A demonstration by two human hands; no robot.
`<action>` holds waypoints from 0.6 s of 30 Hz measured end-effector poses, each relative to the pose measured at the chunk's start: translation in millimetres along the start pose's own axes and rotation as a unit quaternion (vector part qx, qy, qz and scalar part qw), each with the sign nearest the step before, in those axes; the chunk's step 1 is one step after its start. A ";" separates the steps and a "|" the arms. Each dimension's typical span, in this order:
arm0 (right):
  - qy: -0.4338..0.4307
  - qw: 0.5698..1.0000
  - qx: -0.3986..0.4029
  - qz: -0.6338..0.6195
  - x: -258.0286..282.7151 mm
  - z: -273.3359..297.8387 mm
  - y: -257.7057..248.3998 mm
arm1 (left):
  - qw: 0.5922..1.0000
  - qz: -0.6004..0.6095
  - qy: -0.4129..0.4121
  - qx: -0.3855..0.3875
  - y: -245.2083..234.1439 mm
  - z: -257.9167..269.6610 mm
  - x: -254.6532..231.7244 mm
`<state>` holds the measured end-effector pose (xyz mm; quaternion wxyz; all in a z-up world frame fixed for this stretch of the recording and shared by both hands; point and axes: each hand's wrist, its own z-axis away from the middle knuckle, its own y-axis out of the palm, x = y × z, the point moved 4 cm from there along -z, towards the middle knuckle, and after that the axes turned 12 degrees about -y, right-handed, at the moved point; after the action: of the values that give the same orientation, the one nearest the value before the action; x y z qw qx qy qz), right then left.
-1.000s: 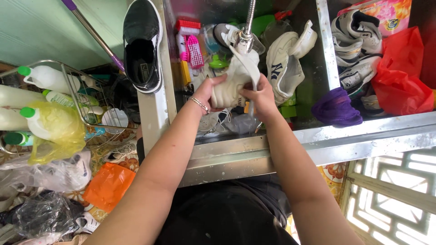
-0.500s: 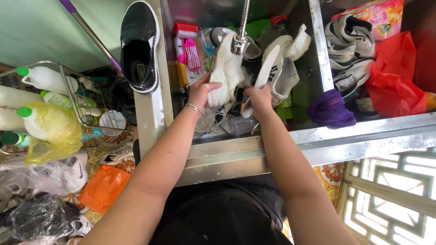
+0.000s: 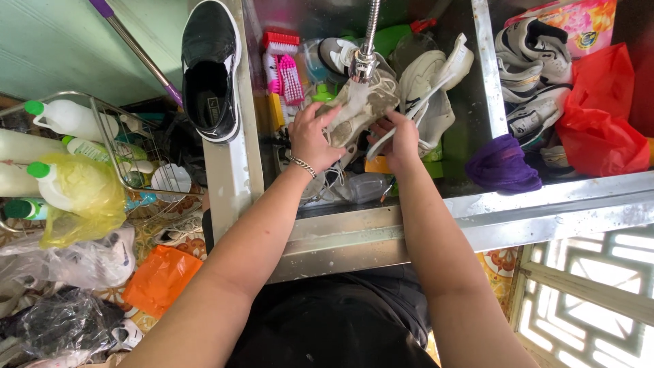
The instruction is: The person scrubs a white shoe insole with an orange sponge and rinses it under running water. They then scrub the exterior of a black shoe with the same sponge and rinse it. Finally, the person rinses a white sneaker under the tap.
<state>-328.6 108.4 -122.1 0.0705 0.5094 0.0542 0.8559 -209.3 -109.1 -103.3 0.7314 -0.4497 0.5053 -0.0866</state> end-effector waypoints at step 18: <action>-0.015 0.999 0.051 -0.005 -10.2 -32.0 10.8 | 0.998 0.008 -0.055 0.009 -11.3 7.1 14.2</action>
<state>-352.6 95.4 -144.4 0.0500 0.5251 0.0993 0.8438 -193.1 -119.9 -103.7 0.7629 -0.4433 0.4667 -0.0603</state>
